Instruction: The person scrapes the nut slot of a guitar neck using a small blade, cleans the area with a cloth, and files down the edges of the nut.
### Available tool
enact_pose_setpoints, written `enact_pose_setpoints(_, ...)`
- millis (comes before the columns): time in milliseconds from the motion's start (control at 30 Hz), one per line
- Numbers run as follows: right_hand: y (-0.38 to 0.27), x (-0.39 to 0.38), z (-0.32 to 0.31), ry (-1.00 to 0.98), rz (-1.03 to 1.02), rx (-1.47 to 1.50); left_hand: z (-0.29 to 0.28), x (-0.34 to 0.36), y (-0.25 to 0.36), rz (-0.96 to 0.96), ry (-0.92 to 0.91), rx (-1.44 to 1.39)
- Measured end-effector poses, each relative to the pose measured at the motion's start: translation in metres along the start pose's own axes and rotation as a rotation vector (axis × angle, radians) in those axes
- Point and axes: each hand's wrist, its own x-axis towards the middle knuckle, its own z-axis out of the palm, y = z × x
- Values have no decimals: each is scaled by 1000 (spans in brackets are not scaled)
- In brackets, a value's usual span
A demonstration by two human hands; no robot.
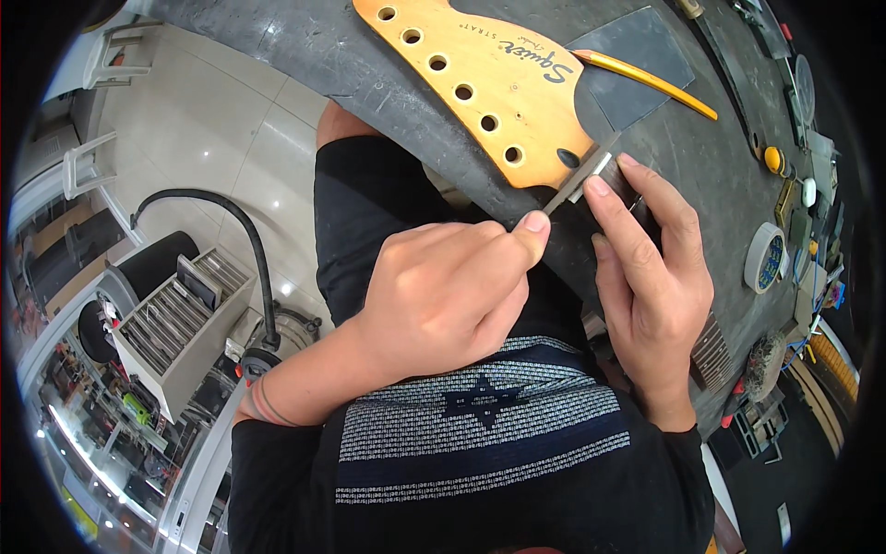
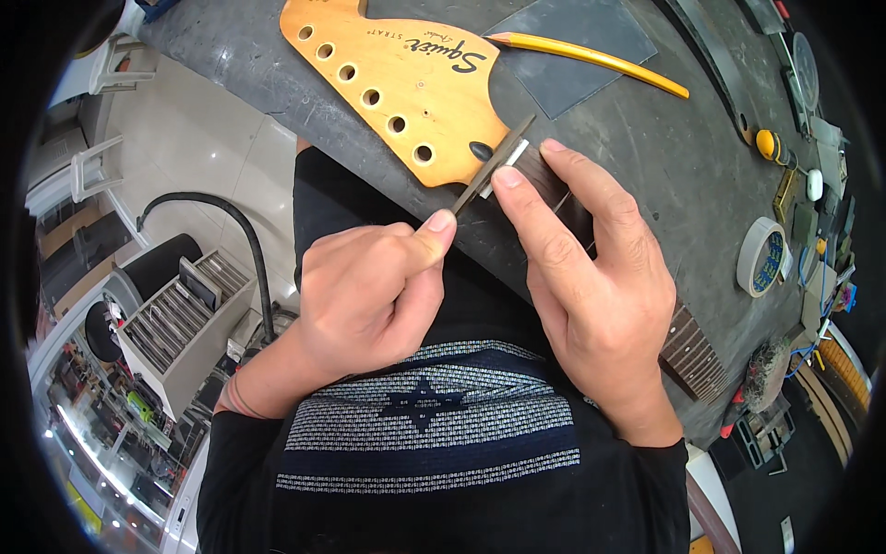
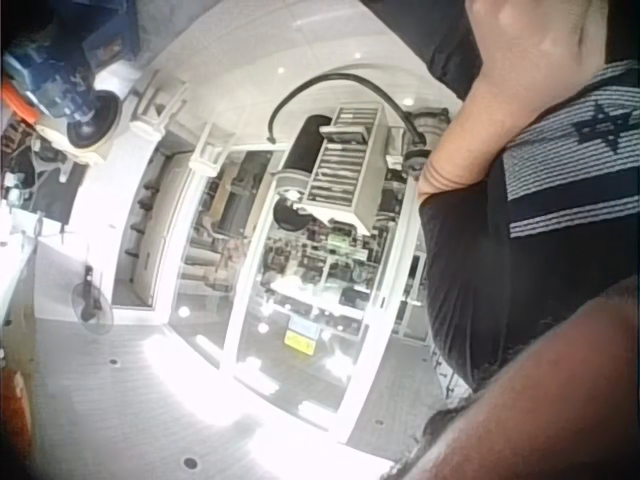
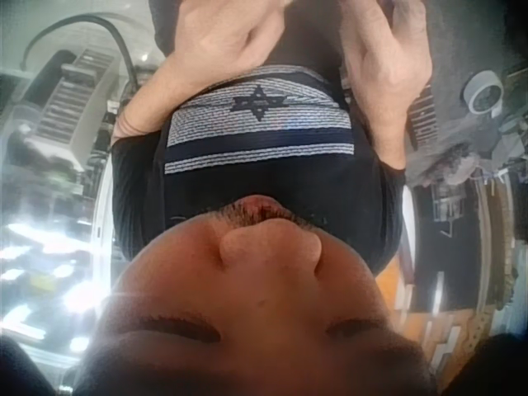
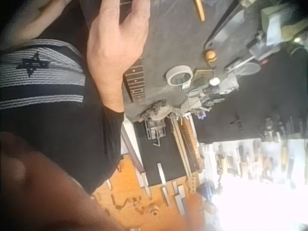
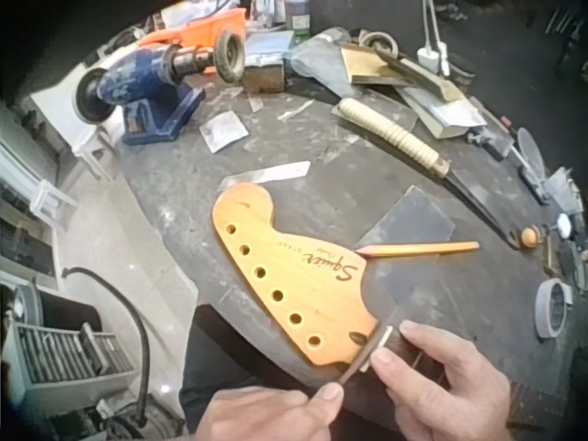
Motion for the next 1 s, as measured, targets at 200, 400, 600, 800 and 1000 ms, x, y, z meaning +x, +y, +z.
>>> enact_pose_setpoints(200,1,1,0,4,-1,15,3,1,-1,-17,-33,-5)
enact_pose_setpoints(400,1,-1,0,5,2,-12,-9,-4,10,-58,-104,36)
enact_pose_setpoints(600,1,0,0,2,13,2,-5,3,6,-36,-97,46)
enact_pose_setpoints(800,0,0,0,-9,15,5,-5,12,7,-41,-100,51)
enact_pose_setpoints(1000,1,0,-2,-9,21,-3,2,20,3,-48,34,-36)
